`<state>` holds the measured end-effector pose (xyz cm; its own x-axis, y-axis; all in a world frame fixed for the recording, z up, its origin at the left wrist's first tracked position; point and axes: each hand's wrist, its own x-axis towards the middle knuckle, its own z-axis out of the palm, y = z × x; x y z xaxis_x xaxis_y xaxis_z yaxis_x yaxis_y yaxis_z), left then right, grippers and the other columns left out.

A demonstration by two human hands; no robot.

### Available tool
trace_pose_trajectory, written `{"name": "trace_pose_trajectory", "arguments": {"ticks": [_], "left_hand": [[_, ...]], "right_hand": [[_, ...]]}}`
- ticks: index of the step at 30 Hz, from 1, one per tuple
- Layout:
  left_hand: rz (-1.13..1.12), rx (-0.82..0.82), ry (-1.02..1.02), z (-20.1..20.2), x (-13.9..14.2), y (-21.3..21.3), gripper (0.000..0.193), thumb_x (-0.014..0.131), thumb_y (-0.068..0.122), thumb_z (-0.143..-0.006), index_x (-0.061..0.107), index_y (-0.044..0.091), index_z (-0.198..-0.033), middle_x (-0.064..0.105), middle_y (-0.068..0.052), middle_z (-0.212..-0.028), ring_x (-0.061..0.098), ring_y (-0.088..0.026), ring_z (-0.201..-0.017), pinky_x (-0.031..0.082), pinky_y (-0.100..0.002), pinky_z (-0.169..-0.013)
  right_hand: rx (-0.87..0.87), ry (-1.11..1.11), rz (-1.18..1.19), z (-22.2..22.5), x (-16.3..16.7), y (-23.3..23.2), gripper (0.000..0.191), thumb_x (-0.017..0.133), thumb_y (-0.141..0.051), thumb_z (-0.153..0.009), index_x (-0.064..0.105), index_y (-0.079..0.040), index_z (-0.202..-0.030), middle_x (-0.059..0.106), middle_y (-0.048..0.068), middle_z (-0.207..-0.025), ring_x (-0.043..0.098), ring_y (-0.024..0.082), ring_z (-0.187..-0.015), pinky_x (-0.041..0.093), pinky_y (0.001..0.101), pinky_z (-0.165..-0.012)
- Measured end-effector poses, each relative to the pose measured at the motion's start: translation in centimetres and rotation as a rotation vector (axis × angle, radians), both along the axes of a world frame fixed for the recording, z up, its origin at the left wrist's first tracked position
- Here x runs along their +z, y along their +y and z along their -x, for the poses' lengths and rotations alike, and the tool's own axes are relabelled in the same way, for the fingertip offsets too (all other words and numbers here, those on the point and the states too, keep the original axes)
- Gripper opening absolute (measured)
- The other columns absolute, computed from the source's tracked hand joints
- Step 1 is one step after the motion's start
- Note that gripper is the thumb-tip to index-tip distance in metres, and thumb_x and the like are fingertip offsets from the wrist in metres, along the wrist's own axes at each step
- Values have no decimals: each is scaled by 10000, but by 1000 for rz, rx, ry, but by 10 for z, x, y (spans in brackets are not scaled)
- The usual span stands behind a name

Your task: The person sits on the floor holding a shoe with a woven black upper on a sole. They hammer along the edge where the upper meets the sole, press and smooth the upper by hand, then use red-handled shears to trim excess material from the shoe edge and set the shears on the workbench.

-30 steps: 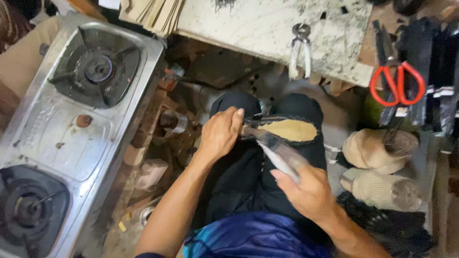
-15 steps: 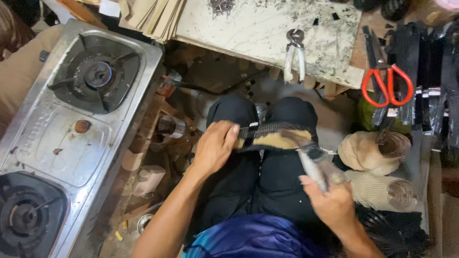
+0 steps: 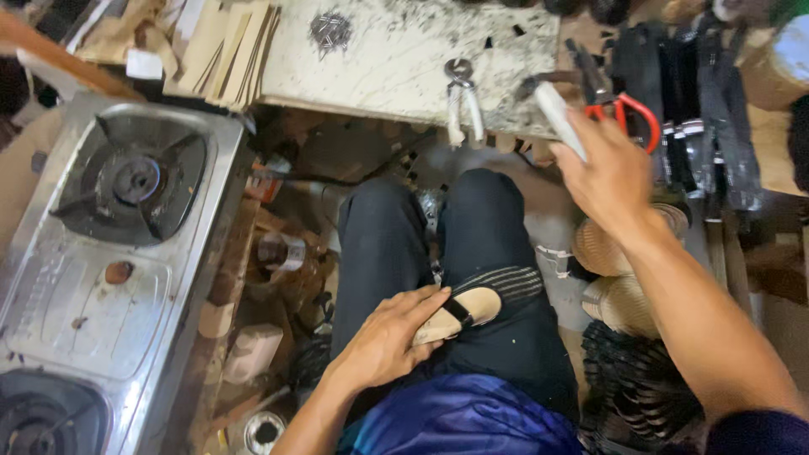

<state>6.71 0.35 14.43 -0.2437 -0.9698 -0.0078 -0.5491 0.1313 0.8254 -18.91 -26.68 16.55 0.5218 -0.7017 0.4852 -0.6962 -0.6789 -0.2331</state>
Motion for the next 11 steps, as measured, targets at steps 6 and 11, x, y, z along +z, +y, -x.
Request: {"name": "trace_pose_trajectory", "arguments": {"ticks": [6,11], "left_hand": [[-72,82,44,7,-6,3,733,796,147,-781,530,85,-1461,593,-164,-1423,559,-377,-1290,416,-436,-1086],[-191,210,244,3,-24,7,705,811,140,-769,566,89,-1428,583,-165,-1436,567,-322,-1349,421,-414,-1119]], "right_hand": [[-144,231,-98,-24,-7,-42,429,735,-257,-938,709,-159,-1355,592,190,-959,632,424,-778,484,556,-657],[16,14,119,-16,-13,-37,405,767,-226,-910,717,-110,-1295,644,166,-1170,603,385,-1105,480,525,-934]]}}
